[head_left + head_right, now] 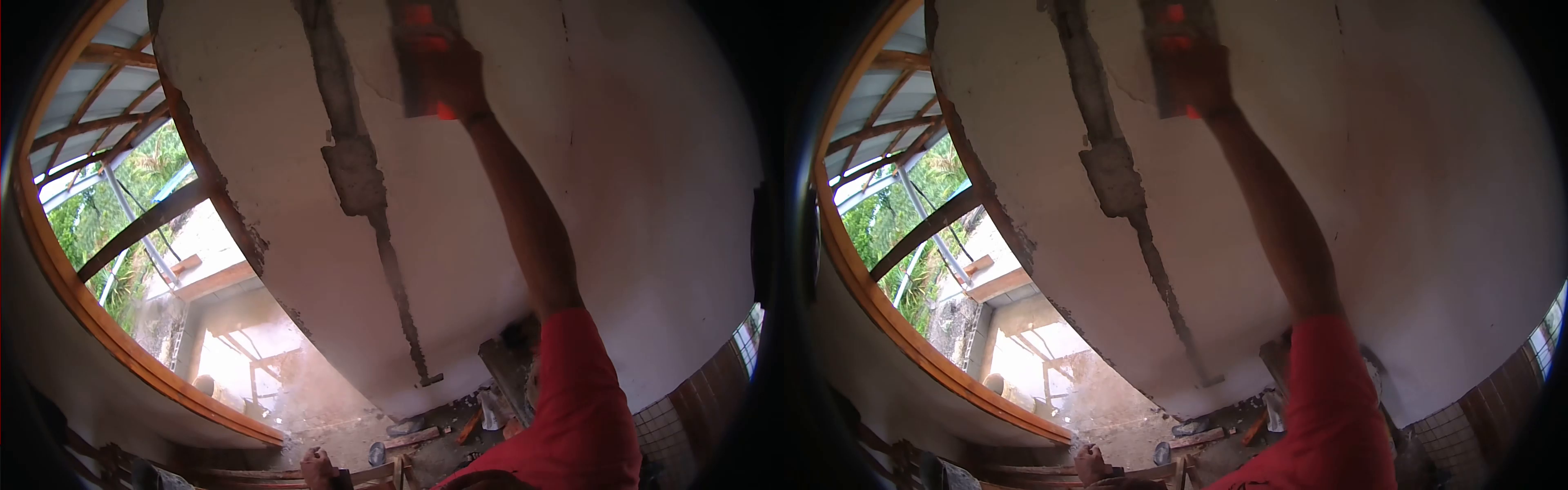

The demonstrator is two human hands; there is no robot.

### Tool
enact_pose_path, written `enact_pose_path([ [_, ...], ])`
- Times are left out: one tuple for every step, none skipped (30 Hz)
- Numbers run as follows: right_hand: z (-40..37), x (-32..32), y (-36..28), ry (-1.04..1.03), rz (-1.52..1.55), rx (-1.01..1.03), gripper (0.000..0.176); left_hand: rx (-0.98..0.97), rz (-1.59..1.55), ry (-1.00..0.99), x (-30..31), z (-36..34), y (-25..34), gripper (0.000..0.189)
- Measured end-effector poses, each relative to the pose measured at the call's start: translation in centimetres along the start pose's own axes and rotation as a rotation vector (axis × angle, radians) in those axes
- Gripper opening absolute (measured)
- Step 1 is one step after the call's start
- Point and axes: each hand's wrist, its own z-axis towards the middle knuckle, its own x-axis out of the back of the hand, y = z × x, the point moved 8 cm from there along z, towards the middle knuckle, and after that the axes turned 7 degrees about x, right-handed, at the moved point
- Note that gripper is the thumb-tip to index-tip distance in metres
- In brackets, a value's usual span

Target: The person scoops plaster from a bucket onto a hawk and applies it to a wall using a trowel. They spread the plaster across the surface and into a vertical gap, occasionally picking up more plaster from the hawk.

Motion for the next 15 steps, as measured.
enact_pose_path([
  [-0.3,0.5,2.3,-0.034,-0.018,-0.112,0.026,0.017,0.000,-0.040,-0.1,0.2,-0.5,0.028],
  [-0.6,1.4,4.6,-0.066,-0.036,-0.222,0.026,0.004,0.007,-0.013,0.0,0.3,-0.6,0.028],
  [-0.7,2.8,6.7,-0.032,-0.076,-0.269,0.026,-0.010,0.012,0.013,-0.2,0.4,-0.6,0.029],
  [-1.0,4.3,8.5,0.001,-0.116,-0.314,0.027,-0.022,0.018,0.038,-0.2,0.5,-0.8,0.029],
  [-1.1,5.6,9.6,0.022,-0.080,-0.334,0.028,-0.014,0.003,0.014,-0.6,0.8,-1.1,0.029],
  [-1.0,7.0,10.3,0.042,-0.046,-0.354,0.028,-0.006,-0.012,-0.010,-0.9,1.0,-1.5,0.029],
  [-0.8,7.8,10.8,0.064,-0.010,-0.372,0.029,0.002,-0.028,-0.033,-1.1,1.1,-1.7,0.029],
  [-0.3,7.9,9.4,0.142,0.023,-0.249,0.029,0.049,-0.045,-0.068,-1.0,0.8,-1.3,0.030],
  [-0.1,7.8,6.5,0.222,0.059,-0.127,0.028,0.096,-0.064,-0.100,-0.4,0.4,-0.3,0.030],
  [-0.5,7.0,4.4,0.205,0.008,-0.121,0.027,0.146,-0.071,-0.134,0.0,-0.1,-0.2,0.030],
  [-0.5,6.7,1.2,0.188,-0.043,-0.115,0.025,0.117,-0.038,-0.110,-0.2,0.3,-1.1,0.030],
  [0.1,6.6,-2.9,0.178,0.085,-0.066,0.021,0.086,-0.007,-0.088,-1.2,1.2,-2.4,0.030],
  [0.3,5.9,-5.5,0.222,0.235,-0.010,0.018,0.053,0.024,-0.067,-1.8,1.8,-3.1,0.031],
  [0.3,4.0,-6.6,0.146,0.266,-0.084,0.016,0.054,0.027,-0.063,-2.0,2.1,-3.5,0.031],
  [0.4,3.0,-7.5,0.120,0.312,-0.127,0.015,0.056,0.029,-0.056,-1.9,2.1,-3.5,0.032],
])
